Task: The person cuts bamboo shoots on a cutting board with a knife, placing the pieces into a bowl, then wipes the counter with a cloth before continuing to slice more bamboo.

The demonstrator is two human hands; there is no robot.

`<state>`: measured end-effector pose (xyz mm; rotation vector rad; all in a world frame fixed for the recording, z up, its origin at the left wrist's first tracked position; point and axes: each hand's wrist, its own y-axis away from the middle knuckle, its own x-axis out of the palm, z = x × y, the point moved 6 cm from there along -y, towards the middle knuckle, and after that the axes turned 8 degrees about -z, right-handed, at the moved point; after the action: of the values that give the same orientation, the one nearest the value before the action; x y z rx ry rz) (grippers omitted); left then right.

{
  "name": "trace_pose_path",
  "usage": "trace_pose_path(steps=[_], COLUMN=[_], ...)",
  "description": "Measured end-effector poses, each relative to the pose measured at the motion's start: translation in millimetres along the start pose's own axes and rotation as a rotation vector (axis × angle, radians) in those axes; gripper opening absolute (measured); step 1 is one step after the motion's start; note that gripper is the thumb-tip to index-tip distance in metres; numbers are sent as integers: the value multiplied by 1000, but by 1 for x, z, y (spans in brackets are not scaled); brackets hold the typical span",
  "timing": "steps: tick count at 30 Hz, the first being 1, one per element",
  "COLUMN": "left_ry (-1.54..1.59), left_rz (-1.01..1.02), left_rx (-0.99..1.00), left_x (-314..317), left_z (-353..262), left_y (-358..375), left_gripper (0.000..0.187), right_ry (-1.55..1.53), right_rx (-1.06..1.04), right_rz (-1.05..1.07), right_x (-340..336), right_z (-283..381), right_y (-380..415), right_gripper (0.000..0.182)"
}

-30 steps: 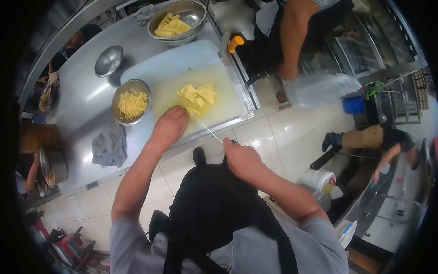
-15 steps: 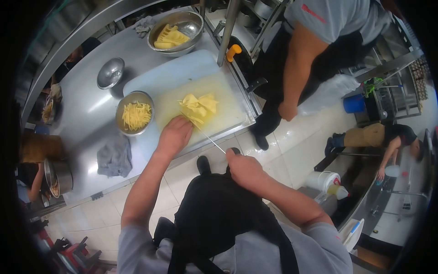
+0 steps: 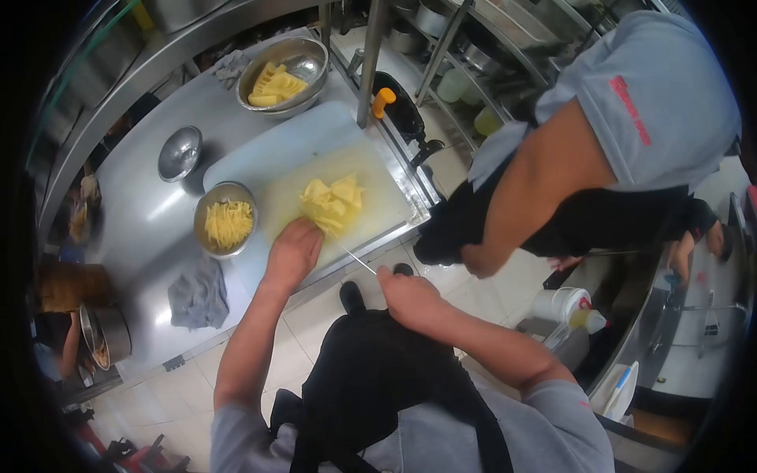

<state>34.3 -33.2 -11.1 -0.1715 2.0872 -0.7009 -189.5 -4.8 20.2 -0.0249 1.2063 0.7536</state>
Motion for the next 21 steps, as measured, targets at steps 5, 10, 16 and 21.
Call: trace_pose_path(steps=[5, 10, 16, 21], left_ry=[34, 24, 46, -23], left_rz=[48, 105, 629, 842], left_rx=[-81, -40, -242, -320], left_x=[-20, 11, 63, 79], left_z=[-5, 7, 31, 35], left_y=[-34, -113, -133, -142], left_gripper=[16, 42, 55, 55], right_ry=[-50, -54, -186, -262], right_rx=[-65, -43, -83, -6], right_rz=[-86, -109, -204, -175], right_x=[5, 7, 10, 11], right_z=[2, 3, -5, -20], right_y=[-7, -1, 4, 19], right_gripper=[23, 33, 32, 30])
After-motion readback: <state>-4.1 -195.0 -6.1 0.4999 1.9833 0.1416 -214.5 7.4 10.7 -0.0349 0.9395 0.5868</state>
